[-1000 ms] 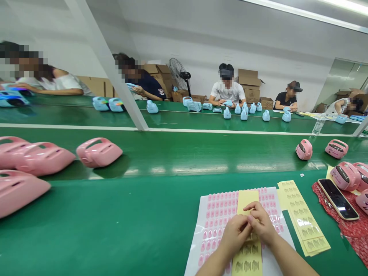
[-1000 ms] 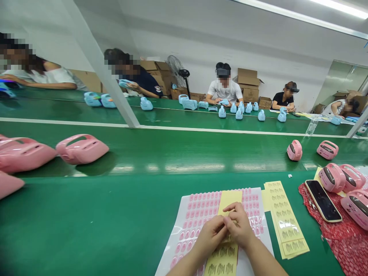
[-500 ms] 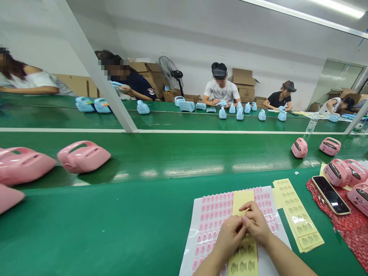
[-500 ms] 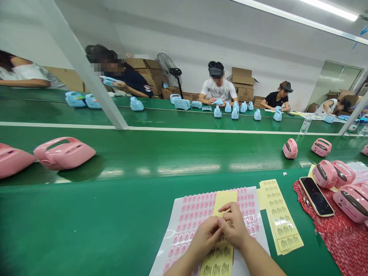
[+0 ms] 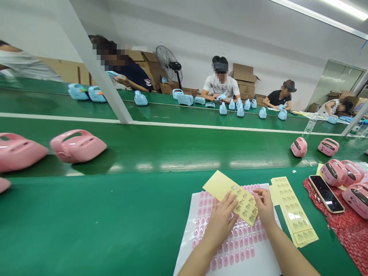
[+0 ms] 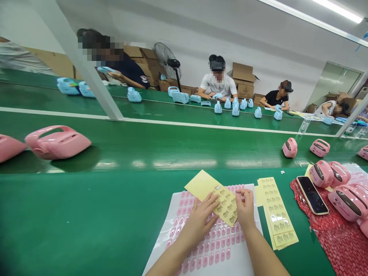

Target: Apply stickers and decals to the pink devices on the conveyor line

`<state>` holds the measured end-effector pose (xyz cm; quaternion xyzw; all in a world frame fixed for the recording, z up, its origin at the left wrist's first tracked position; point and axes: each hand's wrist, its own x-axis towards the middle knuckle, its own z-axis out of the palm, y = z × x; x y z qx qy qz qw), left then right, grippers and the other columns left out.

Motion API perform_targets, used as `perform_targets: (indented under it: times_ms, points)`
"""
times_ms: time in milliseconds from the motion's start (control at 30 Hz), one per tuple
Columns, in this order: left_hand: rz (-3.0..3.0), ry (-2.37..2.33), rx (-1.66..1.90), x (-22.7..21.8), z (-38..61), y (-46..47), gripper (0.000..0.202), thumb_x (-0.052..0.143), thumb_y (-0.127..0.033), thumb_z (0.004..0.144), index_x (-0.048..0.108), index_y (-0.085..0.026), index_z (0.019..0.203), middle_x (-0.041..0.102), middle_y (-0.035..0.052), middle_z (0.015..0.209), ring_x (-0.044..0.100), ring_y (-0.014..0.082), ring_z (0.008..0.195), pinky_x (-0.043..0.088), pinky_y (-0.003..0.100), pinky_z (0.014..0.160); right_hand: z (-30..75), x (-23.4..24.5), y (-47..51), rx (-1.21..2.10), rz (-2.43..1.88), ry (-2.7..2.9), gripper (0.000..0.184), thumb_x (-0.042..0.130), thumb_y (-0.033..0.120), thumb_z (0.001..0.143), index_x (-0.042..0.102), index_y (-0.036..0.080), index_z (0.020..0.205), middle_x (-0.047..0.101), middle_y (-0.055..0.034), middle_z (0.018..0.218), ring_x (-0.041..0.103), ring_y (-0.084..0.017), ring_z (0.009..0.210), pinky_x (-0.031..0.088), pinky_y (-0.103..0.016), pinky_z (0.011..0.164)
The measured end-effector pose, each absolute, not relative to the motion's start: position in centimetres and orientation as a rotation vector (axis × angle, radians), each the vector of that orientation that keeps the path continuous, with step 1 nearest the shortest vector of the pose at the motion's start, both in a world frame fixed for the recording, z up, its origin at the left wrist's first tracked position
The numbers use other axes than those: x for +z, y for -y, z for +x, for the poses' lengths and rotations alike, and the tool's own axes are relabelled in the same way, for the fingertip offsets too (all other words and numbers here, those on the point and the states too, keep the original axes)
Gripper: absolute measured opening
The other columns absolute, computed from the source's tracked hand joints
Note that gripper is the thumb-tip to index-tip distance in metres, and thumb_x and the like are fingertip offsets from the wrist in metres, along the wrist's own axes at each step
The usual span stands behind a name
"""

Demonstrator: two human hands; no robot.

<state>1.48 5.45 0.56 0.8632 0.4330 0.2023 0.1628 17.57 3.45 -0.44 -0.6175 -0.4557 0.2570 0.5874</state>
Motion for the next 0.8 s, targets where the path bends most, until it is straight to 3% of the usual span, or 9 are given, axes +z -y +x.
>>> perform_targets:
  times_ms: [133,233,367,533,800]
  points:
    - [2.432,-1.232,0.582,0.6,1.7,-5.3,0.031,0.047,-0.012,0.075,0.057,-0.018,0.104,0.048,0.0134,0.128,0.035,0.0296,0.123,0.02,0.062,0.097,18.6,-1.0,-3.7,0.499,-1.511,1.186,0.024,0.048,0.03,0.076,0.061,0.022,0.095,0.051,-0.0087,0.1,0.05,-0.023,0.098,0.045,-0.036,0.079]
    - [2.38,-1.102,0.579,1.2,2.1,-4.8,0.021,0.049,-0.013,0.075,0.062,-0.02,0.09,0.054,0.011,0.123,0.037,0.0295,0.122,0.02,0.06,0.098,19.0,-0.9,-3.7,0.385,-1.542,1.32,0.027,0.05,0.026,0.074,0.062,0.022,0.098,0.052,-0.0091,0.101,0.047,-0.024,0.103,0.04,-0.04,0.088]
    - [2.337,-0.887,0.565,2.0,2.7,-4.1,0.014,0.053,-0.013,0.073,0.064,-0.021,0.075,0.066,0.0056,0.102,0.044,0.0278,0.117,0.019,0.057,0.1,18.9,-0.3,-3.5,0.301,-1.571,1.462,0.019,0.052,0.021,0.074,0.066,0.021,0.087,0.054,-0.0096,0.094,0.05,-0.025,0.095,0.041,-0.042,0.085]
    - [2.322,-0.929,0.563,2.4,2.9,-3.7,0.015,0.058,-0.011,0.068,0.064,-0.021,0.078,0.066,0.0054,0.104,0.047,0.028,0.114,0.021,0.056,0.1,18.5,-0.1,-3.2,0.234,-1.684,1.508,0.015,0.055,0.015,0.071,0.068,0.021,0.074,0.055,-0.0103,0.091,0.05,-0.026,0.09,0.04,-0.044,0.083]
    - [2.342,-1.006,0.545,2.1,3.0,-3.3,0.014,0.06,-0.013,0.07,0.063,-0.02,0.082,0.065,0.0065,0.105,0.047,0.028,0.115,0.021,0.058,0.099,17.7,0.0,-2.5,0.175,-1.752,1.515,0.016,0.058,0.01,0.067,0.067,0.023,0.069,0.057,-0.0112,0.096,0.046,-0.029,0.094,0.036,-0.047,0.082]
